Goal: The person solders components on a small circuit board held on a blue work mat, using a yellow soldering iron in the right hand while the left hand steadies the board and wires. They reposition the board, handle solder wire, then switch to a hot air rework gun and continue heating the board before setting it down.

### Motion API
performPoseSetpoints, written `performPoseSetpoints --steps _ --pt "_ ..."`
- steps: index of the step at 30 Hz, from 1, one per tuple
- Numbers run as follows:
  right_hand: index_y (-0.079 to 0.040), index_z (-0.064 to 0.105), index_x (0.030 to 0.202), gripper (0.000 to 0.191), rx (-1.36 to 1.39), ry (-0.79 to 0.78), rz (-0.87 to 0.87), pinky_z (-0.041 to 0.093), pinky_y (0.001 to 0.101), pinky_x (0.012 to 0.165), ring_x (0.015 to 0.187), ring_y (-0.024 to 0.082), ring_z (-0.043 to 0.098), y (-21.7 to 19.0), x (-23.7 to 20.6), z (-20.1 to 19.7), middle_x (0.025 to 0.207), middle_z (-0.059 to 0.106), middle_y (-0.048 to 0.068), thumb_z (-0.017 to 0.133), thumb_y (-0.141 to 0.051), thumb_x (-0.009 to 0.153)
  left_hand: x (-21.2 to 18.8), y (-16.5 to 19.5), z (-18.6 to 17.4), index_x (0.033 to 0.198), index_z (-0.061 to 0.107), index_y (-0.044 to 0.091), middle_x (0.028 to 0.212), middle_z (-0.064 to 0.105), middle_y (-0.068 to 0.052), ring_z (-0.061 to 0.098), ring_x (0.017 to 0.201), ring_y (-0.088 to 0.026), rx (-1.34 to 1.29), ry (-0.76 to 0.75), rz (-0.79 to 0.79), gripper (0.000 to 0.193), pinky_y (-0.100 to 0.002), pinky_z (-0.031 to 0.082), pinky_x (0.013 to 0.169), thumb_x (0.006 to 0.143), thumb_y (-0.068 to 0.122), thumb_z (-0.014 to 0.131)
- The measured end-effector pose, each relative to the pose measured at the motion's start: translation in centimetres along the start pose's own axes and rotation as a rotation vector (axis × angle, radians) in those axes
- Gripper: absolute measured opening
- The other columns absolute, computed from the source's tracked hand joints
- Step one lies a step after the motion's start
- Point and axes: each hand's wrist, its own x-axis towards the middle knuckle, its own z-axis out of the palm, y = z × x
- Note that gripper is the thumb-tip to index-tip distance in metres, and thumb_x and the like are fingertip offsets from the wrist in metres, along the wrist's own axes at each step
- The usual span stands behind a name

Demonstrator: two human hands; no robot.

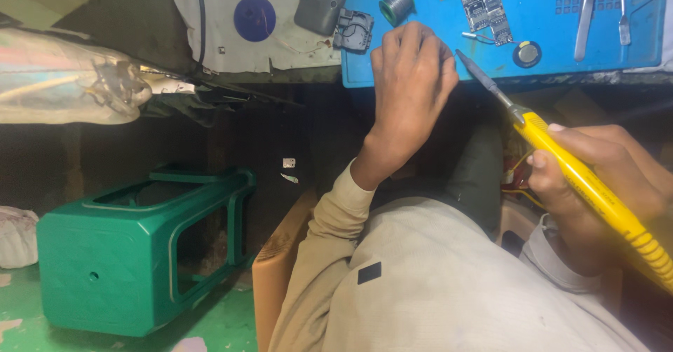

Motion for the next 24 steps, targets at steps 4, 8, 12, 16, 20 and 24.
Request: performPoseSetpoints --steps 4,8,12,16,20,24 --pt "0.007 0.063 0.127 0.023 0.013 0.004 0.031 0.054 0.0264 0.075 0.083 0.022 0.070 -0.3 0.0 0.1 0.105 0.069 0.022 0.068 -0.007 0.110 -0.1 0.1 0.0 0.098 0.063 0.005 0.111 0.057 -0.009 0.055 0.113 -0.031 -0.003 0.004 0.003 0.014 -0.046 0.040 0.094 0.089 0.010 0.073" --pt "0.006 0.064 0.128 0.025 0.005 -0.018 0.030 0.054 0.0270 0.075 0.084 0.023 0.070 -0.8 0.6 0.0 0.105 0.069 0.022 0.070 -0.007 0.108 -0.1 0.0 0.1 0.099 0.063 0.005 0.111 0.057 -0.009 0.054 0.113 -0.031 -0.004 0.007 0.005 0.014 -0.046 0.040 0.094 0.090 0.011 0.073" --pt "0.006 0.064 0.126 0.029 -0.050 -0.109 0.043 0.055 0.0294 0.070 0.080 0.025 0.071 -1.5 1.5 -0.8 0.104 0.069 0.022 0.071 -0.005 0.101 -0.2 -0.1 0.5 0.100 0.063 0.005 0.113 0.057 -0.010 0.054 0.114 -0.032 0.029 0.009 0.010 0.015 -0.047 0.040 0.095 0.090 0.011 0.072" --pt "0.007 0.064 0.121 0.032 -0.083 -0.185 0.026 0.054 0.0331 0.066 0.076 0.027 0.071 -2.1 2.3 -1.3 0.099 0.070 0.022 0.072 -0.006 0.092 -0.3 -0.2 1.2 0.102 0.061 0.004 0.116 0.056 -0.011 0.053 0.118 -0.034 0.092 0.020 0.031 0.018 -0.048 0.040 0.098 0.089 0.011 0.071" --pt "0.007 0.064 0.120 0.032 -0.084 -0.169 0.013 0.054 0.0330 0.066 0.077 0.027 0.071 -1.9 2.2 -1.1 0.099 0.070 0.022 0.072 -0.006 0.093 -0.6 -0.5 1.2 0.104 0.060 0.003 0.117 0.055 -0.011 0.053 0.120 -0.034 0.080 0.013 0.054 0.021 -0.048 0.040 0.099 0.088 0.011 0.071" --pt "0.006 0.063 0.126 0.026 -0.034 -0.082 0.028 0.055 0.0290 0.071 0.080 0.024 0.070 -1.1 1.2 -0.6 0.105 0.069 0.021 0.069 -0.005 0.103 -0.7 -0.5 1.0 0.104 0.061 0.004 0.116 0.055 -0.010 0.053 0.119 -0.033 0.050 0.016 0.045 0.018 -0.048 0.040 0.099 0.090 0.010 0.071"
